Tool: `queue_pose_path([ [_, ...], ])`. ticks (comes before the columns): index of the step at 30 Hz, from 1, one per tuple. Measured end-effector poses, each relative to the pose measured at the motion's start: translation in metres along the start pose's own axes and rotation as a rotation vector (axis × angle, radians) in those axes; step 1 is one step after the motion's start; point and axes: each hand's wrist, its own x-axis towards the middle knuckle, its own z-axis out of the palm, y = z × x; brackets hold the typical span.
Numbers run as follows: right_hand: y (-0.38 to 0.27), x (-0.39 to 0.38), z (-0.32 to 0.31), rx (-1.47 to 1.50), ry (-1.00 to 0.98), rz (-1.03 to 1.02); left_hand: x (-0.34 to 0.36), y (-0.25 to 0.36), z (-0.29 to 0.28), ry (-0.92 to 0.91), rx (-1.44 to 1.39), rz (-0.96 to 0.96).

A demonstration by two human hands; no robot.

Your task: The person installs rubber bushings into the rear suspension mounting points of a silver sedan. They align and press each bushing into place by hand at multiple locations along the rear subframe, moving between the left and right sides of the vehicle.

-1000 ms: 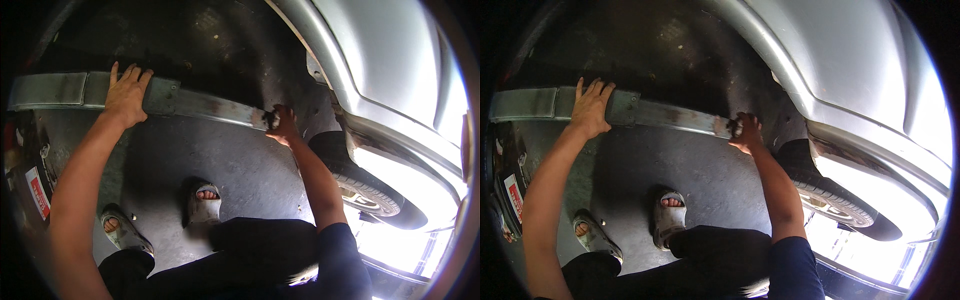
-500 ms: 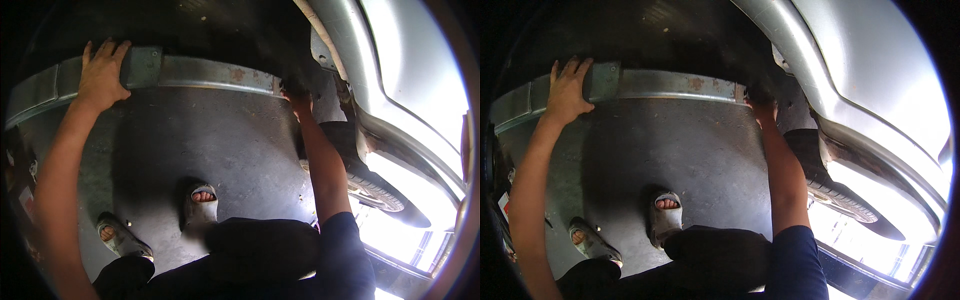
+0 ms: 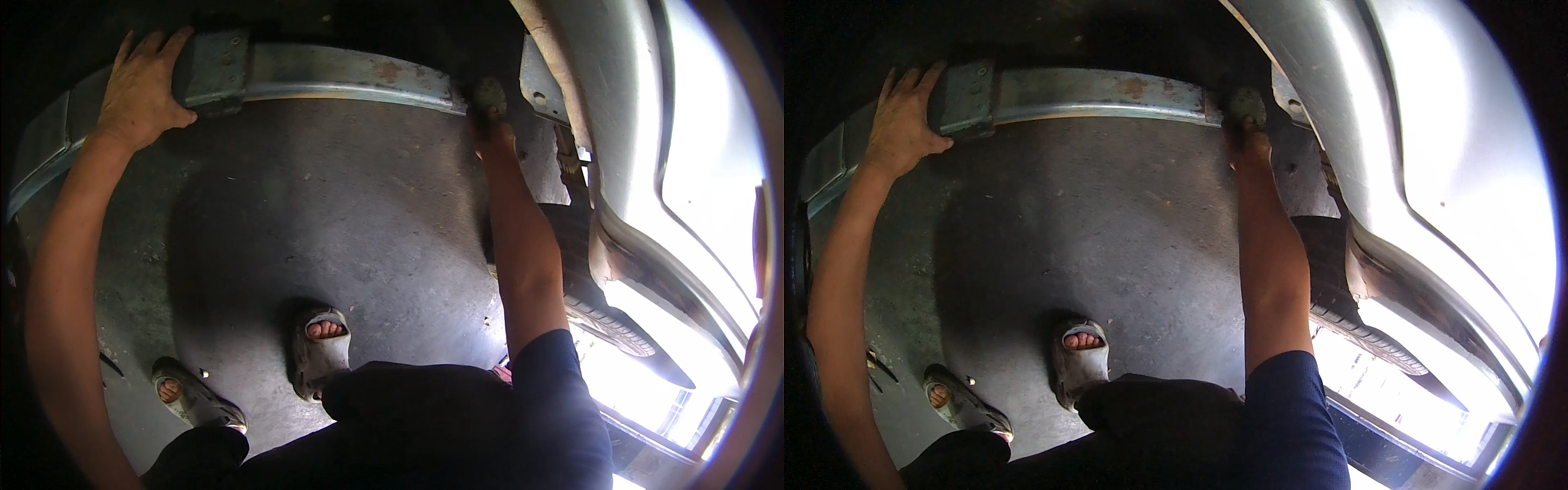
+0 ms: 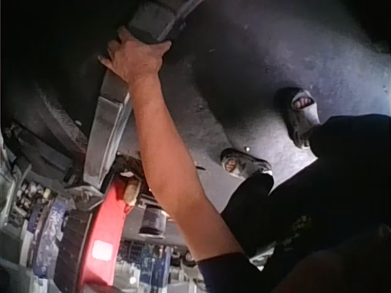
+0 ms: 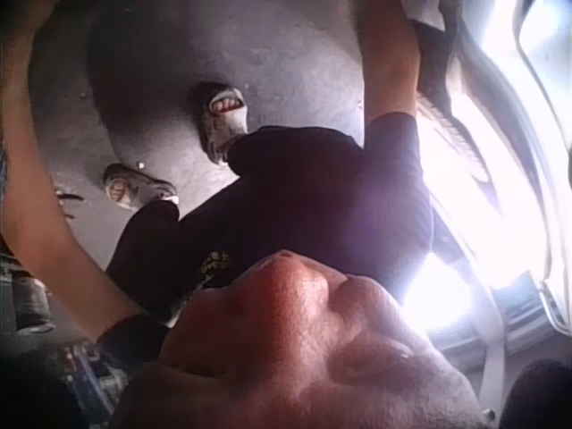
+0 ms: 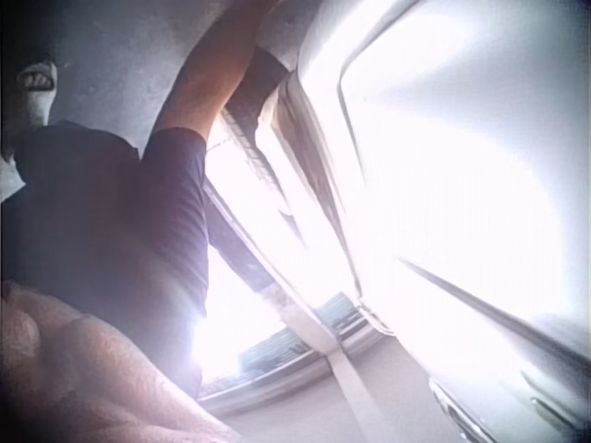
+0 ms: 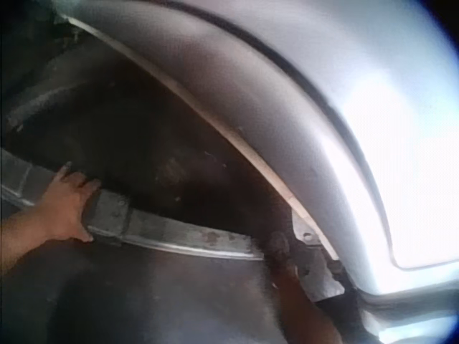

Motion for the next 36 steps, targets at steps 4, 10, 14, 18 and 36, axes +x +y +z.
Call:
queue_pose_path([
  [4, -0.021, -0.011, 0.022, 0.731, 0.005, 0.149, 0.0, 0.002, -0.002, 0.005, -0.033, -0.01],
  [10, -0.035, -0.028, 0.038, 0.888, 0.093, 0.165, 0.005, 0.005, -0.009, -0.012, -0.014, 0.011],
  [14, -0.016, -0.018, 0.028, 0.949, -0.036, 0.126, 0.003, 0.003, -0.005, -0.006, 0.008, -0.013],
  [18, 0.013, 0.008, 0.018, 0.499, -0.134, -0.122, 0.005, -0.003, 0.002, -0.123, 0.058, -0.056],
  [36, -0.094, 0.055, 0.049, -1.569, -0.205, -0.345, 0.012, -0.011, 0.009, -0.12, 0.008, -0.082],
])
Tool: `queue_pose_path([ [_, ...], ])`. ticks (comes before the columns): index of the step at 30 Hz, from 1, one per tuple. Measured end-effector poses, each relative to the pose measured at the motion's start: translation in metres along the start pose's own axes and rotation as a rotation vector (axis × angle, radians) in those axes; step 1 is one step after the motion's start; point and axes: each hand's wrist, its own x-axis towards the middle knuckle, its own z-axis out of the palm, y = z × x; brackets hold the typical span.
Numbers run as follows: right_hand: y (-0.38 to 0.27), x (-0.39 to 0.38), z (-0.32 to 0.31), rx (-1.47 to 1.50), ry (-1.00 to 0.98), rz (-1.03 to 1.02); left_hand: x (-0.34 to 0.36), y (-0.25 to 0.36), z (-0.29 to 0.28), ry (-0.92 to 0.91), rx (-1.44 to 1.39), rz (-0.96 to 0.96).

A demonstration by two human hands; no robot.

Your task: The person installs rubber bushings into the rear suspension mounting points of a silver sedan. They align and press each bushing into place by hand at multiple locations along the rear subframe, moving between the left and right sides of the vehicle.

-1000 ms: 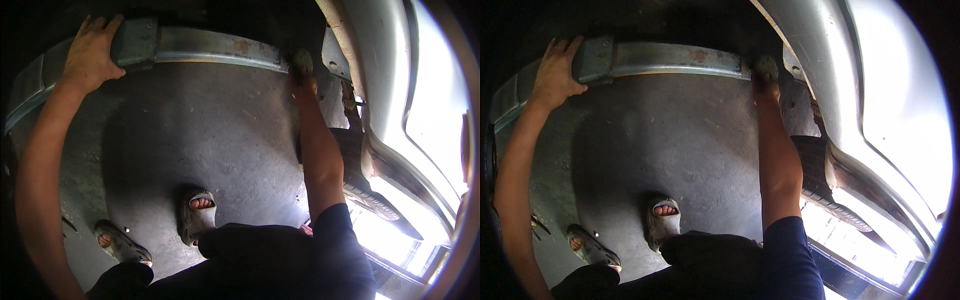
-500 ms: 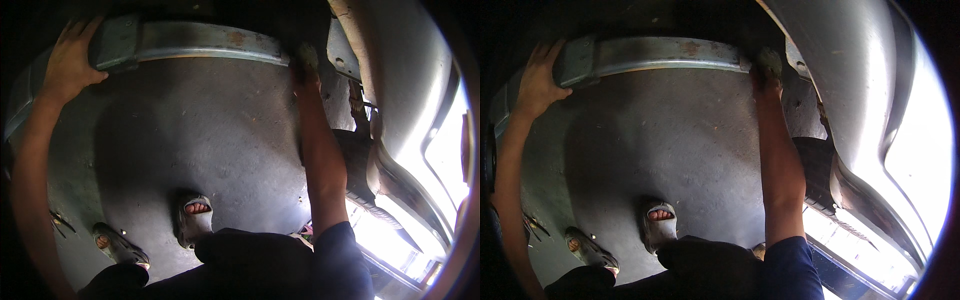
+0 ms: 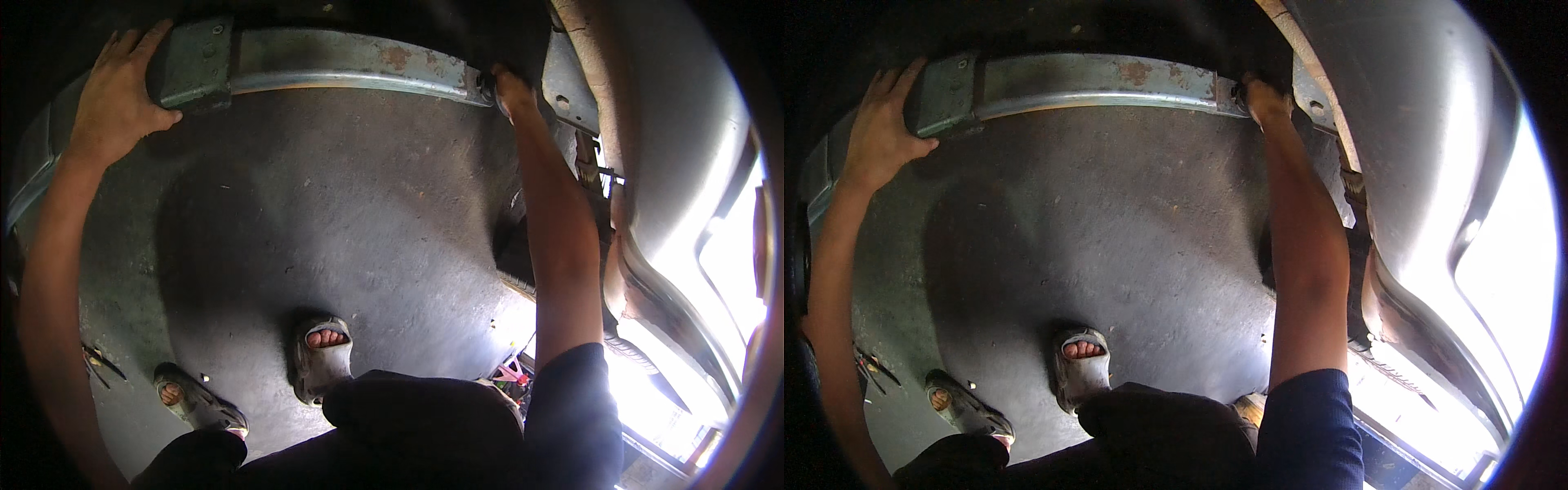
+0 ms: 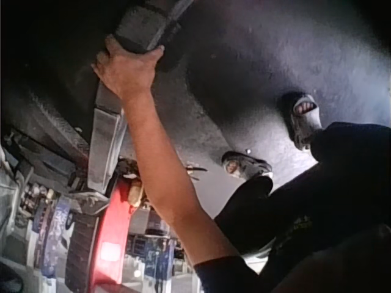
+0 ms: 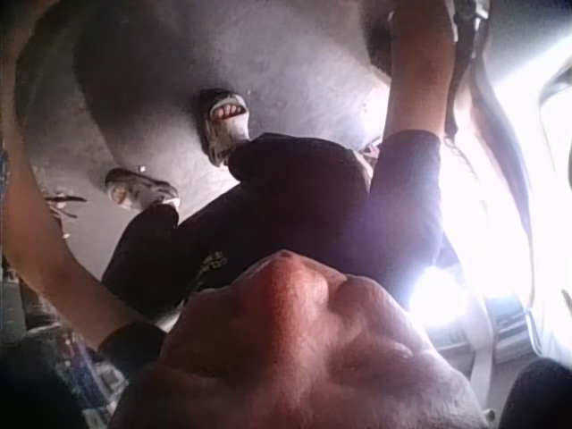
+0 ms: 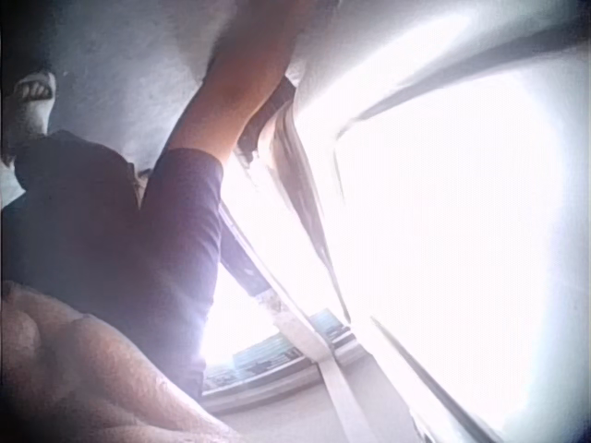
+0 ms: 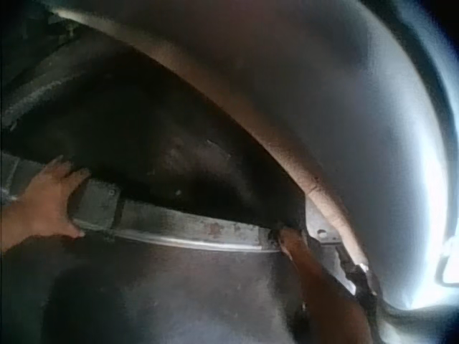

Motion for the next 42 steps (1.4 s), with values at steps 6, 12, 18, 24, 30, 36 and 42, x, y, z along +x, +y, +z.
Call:
queue_pose_path([
  [6, 0.022, -0.093, 0.0, -0.156, 0.4, -0.566, -0.004, -0.003, 0.001, 0.027, 0.059, -0.01],
  [12, 0.024, -0.17, 0.055, -0.218, 0.492, -0.362, -0.015, 0.007, -0.003, 0.079, 0.043, 0.013],
  [18, 0.002, -0.155, 0.075, 0.471, 0.596, 0.268, -0.014, 0.005, -0.004, 0.095, 0.041, 0.049],
  [24, -0.007, -0.103, 0.069, 1.745, 0.305, 0.641, -0.009, 0.003, -0.003, 0.08, 0.036, 0.023],
  [30, 0.015, -0.076, 0.087, 1.221, 0.431, 0.204, -0.005, 0.007, -0.008, -0.001, 0.051, -0.019],
  [36, 0.051, -0.084, 0.071, 0.174, 0.173, 0.107, -0.005, 0.004, 0.0, 0.015, 0.064, -0.013],
  [42, 0.041, -0.091, 0.056, -0.39, 0.294, 0.008, -0.001, -0.005, 0.008, 0.071, 0.093, 0.022],
])
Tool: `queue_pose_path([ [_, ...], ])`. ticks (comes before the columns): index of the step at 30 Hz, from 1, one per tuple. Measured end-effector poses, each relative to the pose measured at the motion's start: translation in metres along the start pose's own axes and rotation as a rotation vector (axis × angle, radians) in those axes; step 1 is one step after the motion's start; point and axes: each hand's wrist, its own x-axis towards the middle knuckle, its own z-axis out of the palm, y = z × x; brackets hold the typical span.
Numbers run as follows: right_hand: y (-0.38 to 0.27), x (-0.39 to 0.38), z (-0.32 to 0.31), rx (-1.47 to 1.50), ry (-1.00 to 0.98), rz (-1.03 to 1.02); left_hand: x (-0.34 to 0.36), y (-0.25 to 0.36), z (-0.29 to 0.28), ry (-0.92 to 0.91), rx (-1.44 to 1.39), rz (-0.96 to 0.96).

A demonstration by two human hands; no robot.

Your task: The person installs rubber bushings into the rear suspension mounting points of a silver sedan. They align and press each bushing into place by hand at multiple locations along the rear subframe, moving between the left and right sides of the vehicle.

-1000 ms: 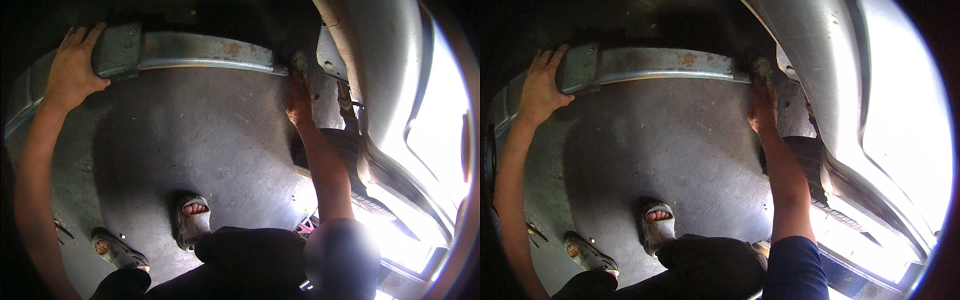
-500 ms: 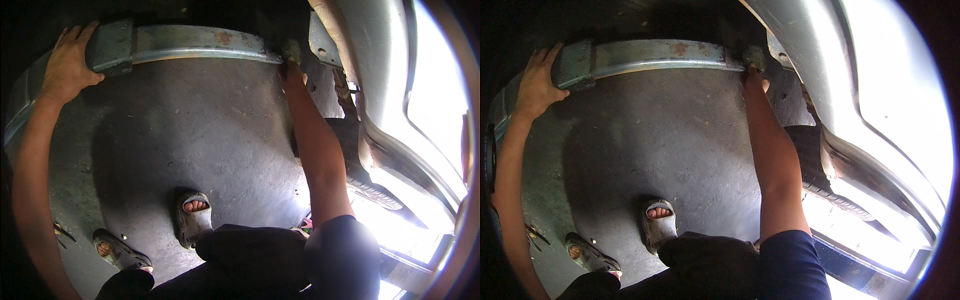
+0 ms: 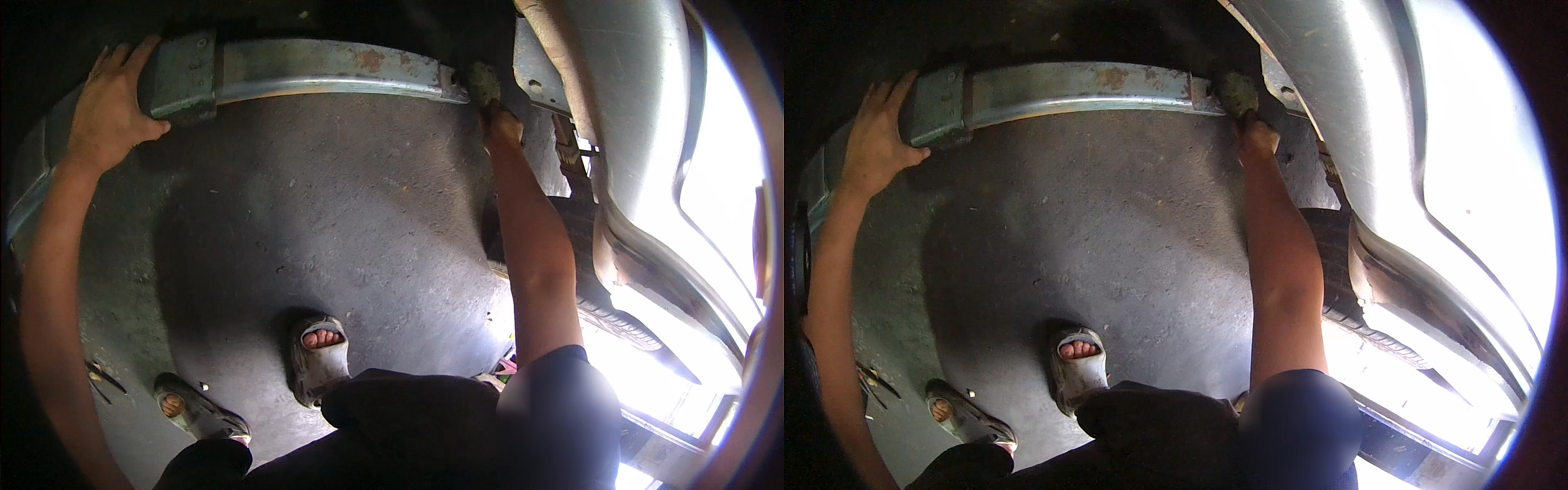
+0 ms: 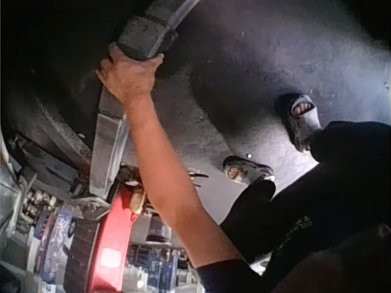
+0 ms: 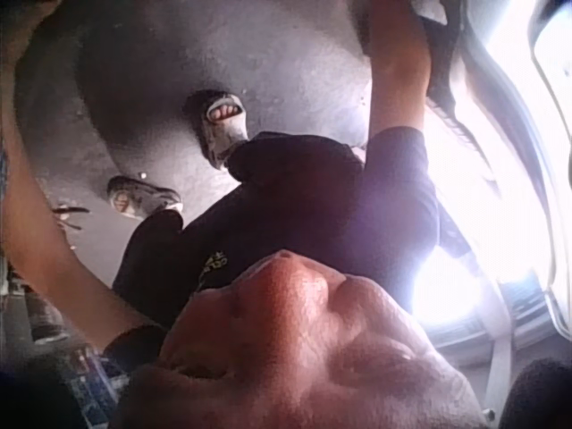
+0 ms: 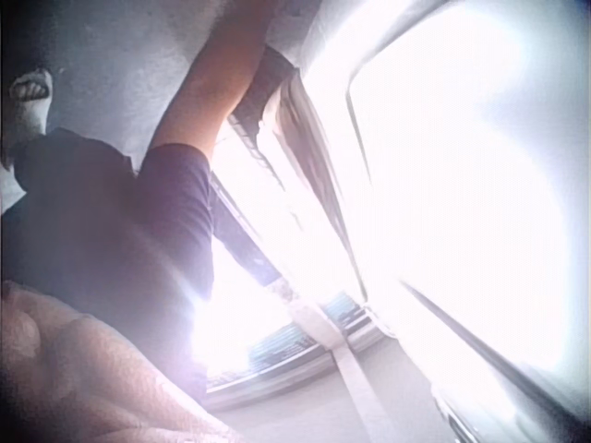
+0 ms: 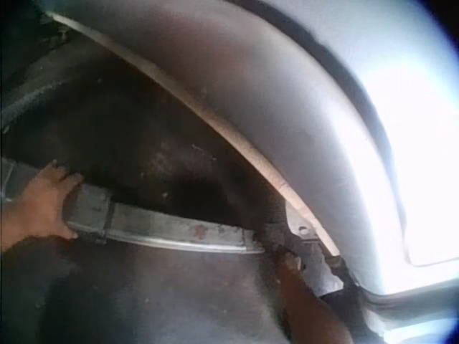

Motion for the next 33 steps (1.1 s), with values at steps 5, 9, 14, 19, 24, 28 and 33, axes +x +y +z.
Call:
queue_pose_path([
  [5, -0.006, 0.01, 0.014, 1.637, -0.037, 0.645, 0.003, 0.0, -0.002, -0.011, -0.032, 0.017],
  [9, -0.006, 0.013, 0.026, 1.547, 0.07, 0.421, 0.001, 0.004, -0.008, -0.023, -0.038, -0.008],
  [14, -0.01, -0.001, 0.035, 1.914, -0.07, 0.931, 0.001, 0.01, -0.017, -0.097, -0.119, -0.017],
  [19, -0.053, -0.087, 0.036, 2.132, -0.267, 0.71, 0.001, 0.017, -0.029, -0.124, -0.041, -0.029],
  [24, -0.084, -0.212, -0.05, 1.728, -0.834, 0.458, -0.004, 0.022, -0.069, -0.303, -0.024, -0.004],
  [28, -0.062, -0.289, -0.144, 1.512, -0.974, 0.147, -0.053, 0.027, -0.108, -0.263, -0.176, 0.151],
  [33, -0.006, -0.324, -0.206, 1.486, -0.796, 0.273, -0.156, 0.031, -0.154, -0.614, -0.364, 0.222],
])
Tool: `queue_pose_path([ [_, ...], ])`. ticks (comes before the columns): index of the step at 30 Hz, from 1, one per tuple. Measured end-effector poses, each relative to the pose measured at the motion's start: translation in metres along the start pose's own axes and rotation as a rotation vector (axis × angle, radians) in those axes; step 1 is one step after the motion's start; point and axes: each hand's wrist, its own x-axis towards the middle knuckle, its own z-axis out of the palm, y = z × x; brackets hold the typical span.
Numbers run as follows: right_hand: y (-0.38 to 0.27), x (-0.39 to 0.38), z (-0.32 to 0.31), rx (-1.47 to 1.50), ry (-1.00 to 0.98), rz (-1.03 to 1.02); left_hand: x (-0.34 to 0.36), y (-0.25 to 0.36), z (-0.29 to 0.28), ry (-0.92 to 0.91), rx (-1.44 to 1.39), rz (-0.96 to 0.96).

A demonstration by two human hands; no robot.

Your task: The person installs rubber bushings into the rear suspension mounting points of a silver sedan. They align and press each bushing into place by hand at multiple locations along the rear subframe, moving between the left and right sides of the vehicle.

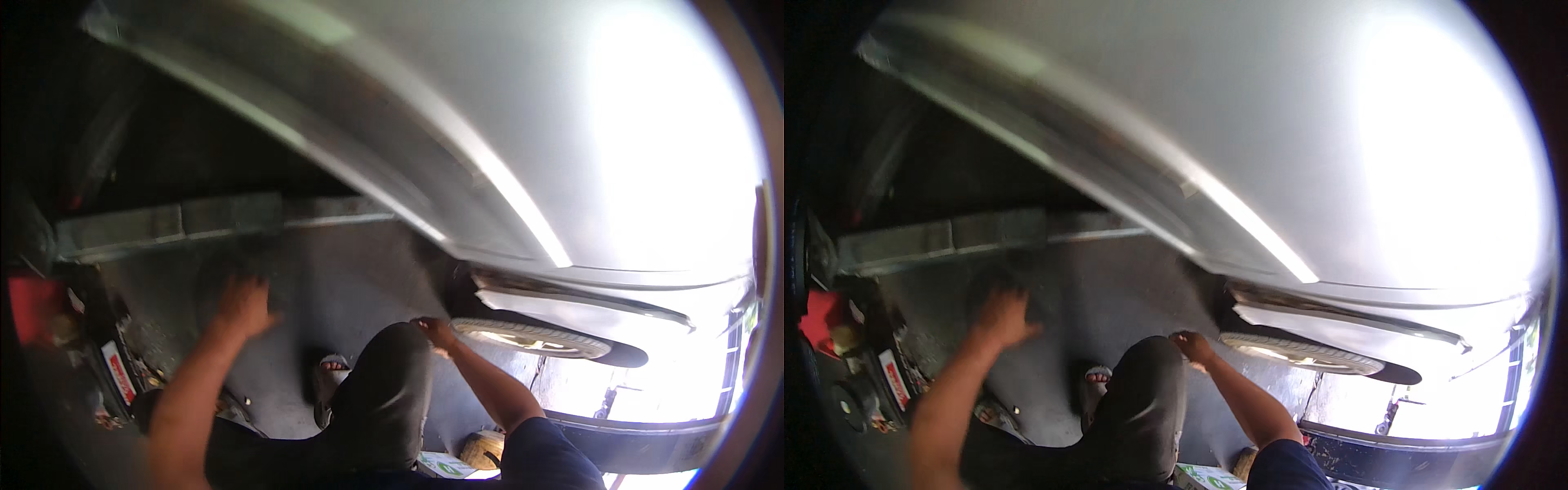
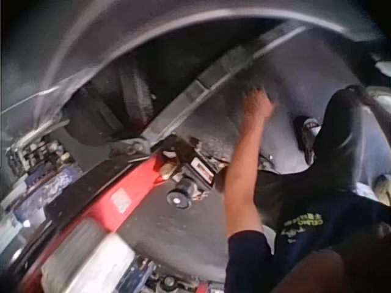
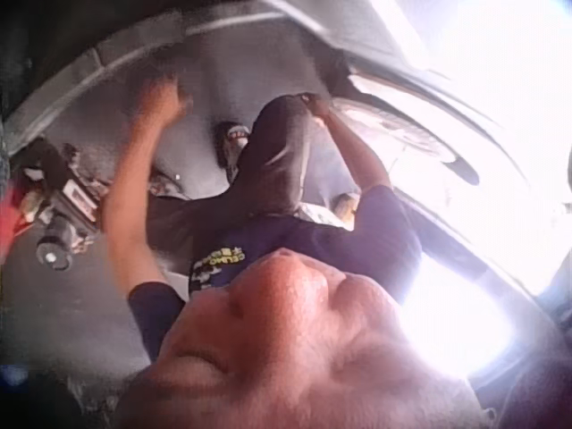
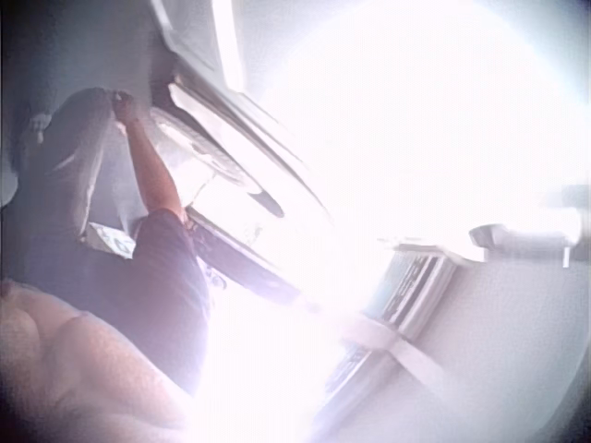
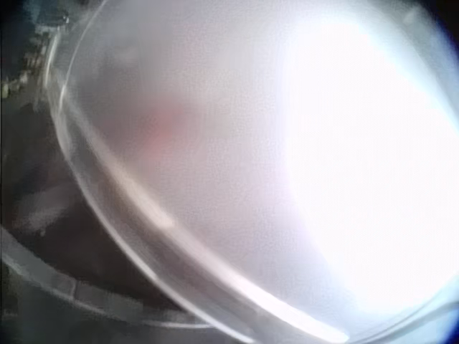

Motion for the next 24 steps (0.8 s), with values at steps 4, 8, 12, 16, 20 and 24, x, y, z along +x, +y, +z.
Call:
queue_pose_path([
  [4, -0.015, -0.09, -0.031, -0.057, -0.026, 0.081, -0.127, 0.023, 0.044, -0.392, 0.001, -0.072],
  [8, -0.038, -0.221, -0.041, 0.12, -0.197, 0.107, -0.296, 0.043, 0.089, 0.109, 0.182, 0.193],
  [12, -0.068, -0.357, -0.061, -0.058, -0.153, -0.042, -0.354, 0.089, 0.032, 0.084, 0.759, 0.473],
  [16, -0.068, -0.482, -0.104, 0.155, -0.081, 0.108, -0.325, 0.174, -0.113, -0.544, 0.077, 0.145],
  [20, -0.008, -0.574, -0.133, 0.483, 0.089, 0.237, -0.322, 0.271, -0.218, -0.725, 0.208, 0.249],
  [24, 0.1, -0.597, -0.128, 0.73, 0.298, 0.443, -0.293, 0.368, -0.255, -0.872, 0.443, 0.331],
])
